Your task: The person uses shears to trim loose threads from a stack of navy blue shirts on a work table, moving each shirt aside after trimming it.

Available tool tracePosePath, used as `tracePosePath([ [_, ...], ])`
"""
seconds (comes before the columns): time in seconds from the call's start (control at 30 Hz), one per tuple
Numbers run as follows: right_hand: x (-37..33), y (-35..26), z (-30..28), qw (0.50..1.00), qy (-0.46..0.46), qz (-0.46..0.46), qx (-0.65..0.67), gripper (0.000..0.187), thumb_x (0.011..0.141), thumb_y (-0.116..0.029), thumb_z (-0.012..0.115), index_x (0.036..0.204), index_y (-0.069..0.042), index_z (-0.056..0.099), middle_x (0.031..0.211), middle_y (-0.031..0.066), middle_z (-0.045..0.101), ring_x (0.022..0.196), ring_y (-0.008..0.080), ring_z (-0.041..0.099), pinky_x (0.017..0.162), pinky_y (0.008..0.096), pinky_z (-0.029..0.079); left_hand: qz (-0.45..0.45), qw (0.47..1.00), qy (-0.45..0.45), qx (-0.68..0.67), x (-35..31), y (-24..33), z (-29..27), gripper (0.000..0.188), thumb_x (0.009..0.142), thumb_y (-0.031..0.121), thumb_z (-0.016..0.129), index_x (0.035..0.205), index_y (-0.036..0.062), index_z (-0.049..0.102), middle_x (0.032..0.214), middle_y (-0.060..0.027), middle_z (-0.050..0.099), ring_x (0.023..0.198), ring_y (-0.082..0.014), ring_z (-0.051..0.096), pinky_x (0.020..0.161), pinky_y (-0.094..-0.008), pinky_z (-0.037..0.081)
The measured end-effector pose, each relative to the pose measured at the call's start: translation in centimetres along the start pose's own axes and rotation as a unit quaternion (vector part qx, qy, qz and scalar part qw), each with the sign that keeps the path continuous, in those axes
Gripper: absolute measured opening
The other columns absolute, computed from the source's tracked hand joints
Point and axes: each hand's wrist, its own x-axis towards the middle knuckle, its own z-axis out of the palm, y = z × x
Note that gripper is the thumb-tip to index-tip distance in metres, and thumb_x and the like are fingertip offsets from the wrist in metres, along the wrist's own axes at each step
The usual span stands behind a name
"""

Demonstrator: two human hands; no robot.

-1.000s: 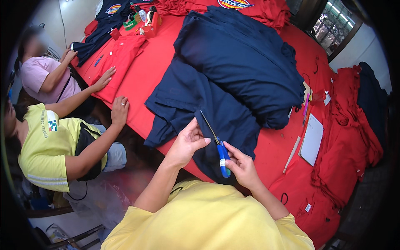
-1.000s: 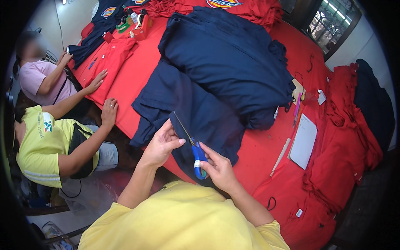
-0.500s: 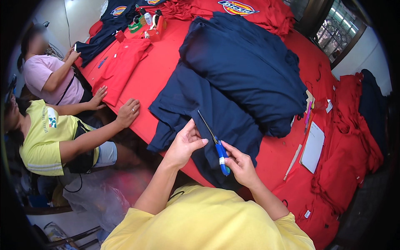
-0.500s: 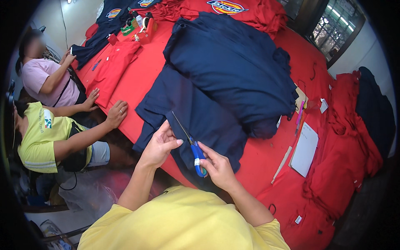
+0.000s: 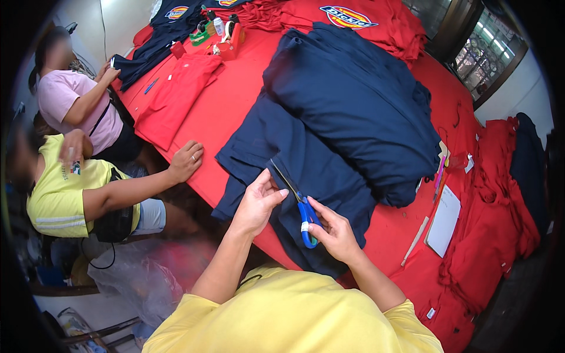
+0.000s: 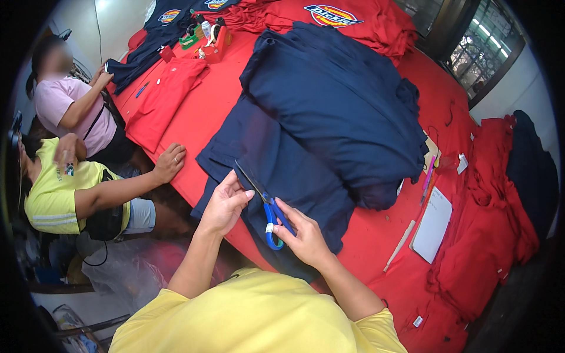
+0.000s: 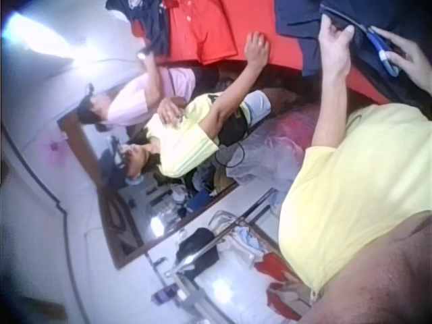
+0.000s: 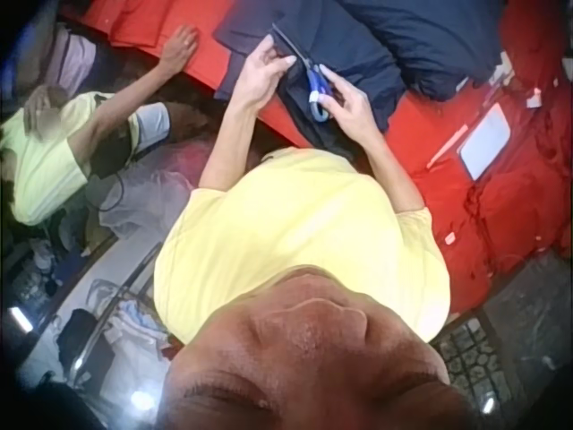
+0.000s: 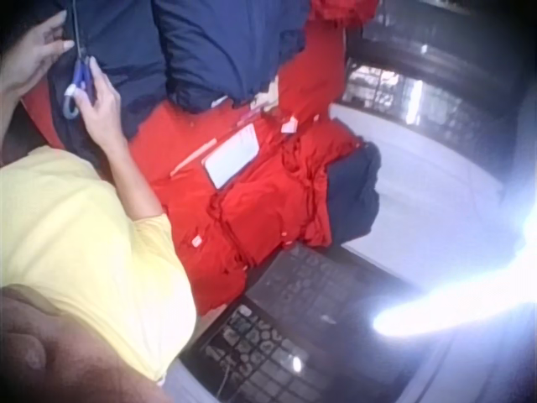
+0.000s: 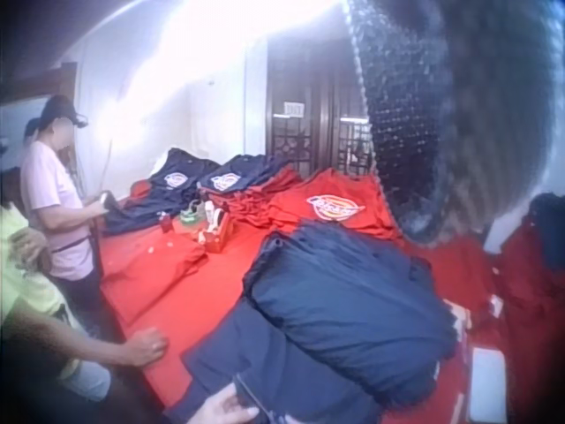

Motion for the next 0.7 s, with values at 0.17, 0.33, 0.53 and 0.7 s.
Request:
tracePosePath([
  [0.17,0.2,0.5,0.1,0.999,0.008,-0.025,-0.021,0.054,0.089,-0.008,0.063,0.138,0.001,0.043,0.122,0.0153,0.058,0.098,0.0143,0.060,0.089,0.0282,0.049,-0.007,0.999,-0.007,0.038,0.1,0.3,-0.1,0.052,0.083,-0.008,0.058,0.132,0.0034,0.046,0.114,-0.0059,0.059,0.102,-0.0130,0.057,0.087,-0.0259,0.047],
  [0.33,0.0,-0.2,0.1,0.998,0.021,0.038,-0.050,0.051,0.089,-0.005,0.061,0.138,-0.002,0.046,0.099,0.0076,0.062,0.076,0.0094,0.060,0.065,0.0232,0.052,0.007,1.000,0.008,0.012,0.2,-0.1,-0.4,0.048,0.084,-0.006,0.057,0.131,0.0008,0.048,0.113,-0.0054,0.059,0.103,-0.0126,0.057,0.090,-0.0261,0.045],
  [0.53,0.5,0.3,0.5,0.996,0.019,-0.040,-0.076,0.051,0.089,-0.009,0.062,0.137,-0.002,0.046,0.099,0.0087,0.062,0.083,0.0126,0.060,0.075,0.0279,0.051,0.020,0.999,0.042,-0.017,1.4,0.1,-1.7,0.041,0.086,-0.006,0.056,0.126,-0.0013,0.052,0.108,-0.0029,0.060,0.097,-0.0078,0.056,0.084,-0.0226,0.044],
  [0.7,1.9,-0.1,0.3,0.994,-0.008,-0.065,-0.085,0.052,0.089,-0.006,0.061,0.138,0.000,0.044,0.108,0.0083,0.060,0.094,0.0126,0.059,0.086,0.0279,0.048,0.013,0.999,0.022,0.044,1.2,1.1,-1.9,0.044,0.086,-0.006,0.057,0.128,0.0008,0.050,0.113,-0.0063,0.060,0.102,-0.0138,0.059,0.087,-0.0266,0.047],
])
